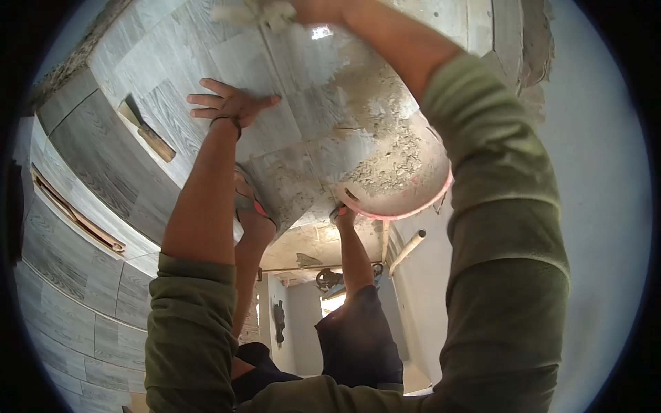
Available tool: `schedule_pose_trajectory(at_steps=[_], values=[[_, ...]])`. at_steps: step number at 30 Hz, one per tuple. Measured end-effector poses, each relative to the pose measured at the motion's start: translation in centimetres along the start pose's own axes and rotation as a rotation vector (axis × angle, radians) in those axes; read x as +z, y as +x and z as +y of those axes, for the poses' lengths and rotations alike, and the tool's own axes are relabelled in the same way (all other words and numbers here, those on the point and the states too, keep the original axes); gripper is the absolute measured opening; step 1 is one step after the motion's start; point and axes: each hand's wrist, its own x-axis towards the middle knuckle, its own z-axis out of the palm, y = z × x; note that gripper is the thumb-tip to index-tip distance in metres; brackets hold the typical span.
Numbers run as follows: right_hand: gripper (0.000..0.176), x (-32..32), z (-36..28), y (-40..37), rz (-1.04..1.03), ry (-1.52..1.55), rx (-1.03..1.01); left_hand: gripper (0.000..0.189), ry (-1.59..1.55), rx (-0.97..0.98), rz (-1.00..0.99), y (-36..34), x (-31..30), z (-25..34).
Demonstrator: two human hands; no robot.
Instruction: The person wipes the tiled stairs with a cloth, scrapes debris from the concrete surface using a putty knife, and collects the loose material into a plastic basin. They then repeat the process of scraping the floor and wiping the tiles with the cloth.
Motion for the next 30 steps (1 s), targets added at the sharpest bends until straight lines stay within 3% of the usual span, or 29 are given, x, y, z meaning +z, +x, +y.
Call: schedule_pose_trajectory(at_steps=[3,5,7,11,14,16,18,21,23,24,27,30], values=[[0.046,4.3,-1.6,-8.3,-0.039,0.001,-0.009,0.165,0.015,0.027,0.023,1.0,0.7,-0.5],[0.05,5.3,-3.8,-14.0,-0.186,0.121,0.042,0.166,0.042,0.016,0.035,1.1,0.8,-0.2],[0.045,7.1,-5.9,-19.9,-0.166,0.216,0.059,0.168,0.084,-0.002,0.039,1.1,0.9,0.1],[0.065,7.2,-9.9,-29.2,-0.442,0.188,0.054,0.166,0.109,-0.003,0.074,0.5,0.8,0.0],[0.061,5.8,-12.0,-33.7,-0.55,0.235,0.17,0.162,0.144,0.002,0.102,-0.1,0.9,0.4],[0.065,3.5,-11.1,-34.1,-0.295,0.366,0.247,0.161,0.131,-0.026,0.082,-0.2,0.9,0.5],[0.07,-2.6,-8.3,-27.9,0.157,0.342,0.21,0.16,0.12,-0.029,0.056,-1.0,0.1,0.9],[0.069,-6.9,0.4,-23.6,0.371,0.168,0.528,0.16,0.087,-0.034,0.033,-0.5,0.3,0.7],[0.062,-7.2,9.9,-19.3,0.51,-0.049,0.647,0.161,0.089,-0.043,0.027,-0.5,0.4,1.1],[0.052,-7.8,13.7,-16.2,0.582,0.023,0.795,0.162,0.087,-0.058,0.028,-0.4,0.3,1.0],[0.06,-4.0,22.6,-11.9,0.517,-0.093,0.825,0.164,-0.019,-0.074,-0.015,-0.3,0.0,0.9],[0.064,-0.9,25.8,-12.7,0.407,-0.303,0.91,0.164,-0.041,-0.039,-0.011,0.4,0.3,0.4]])
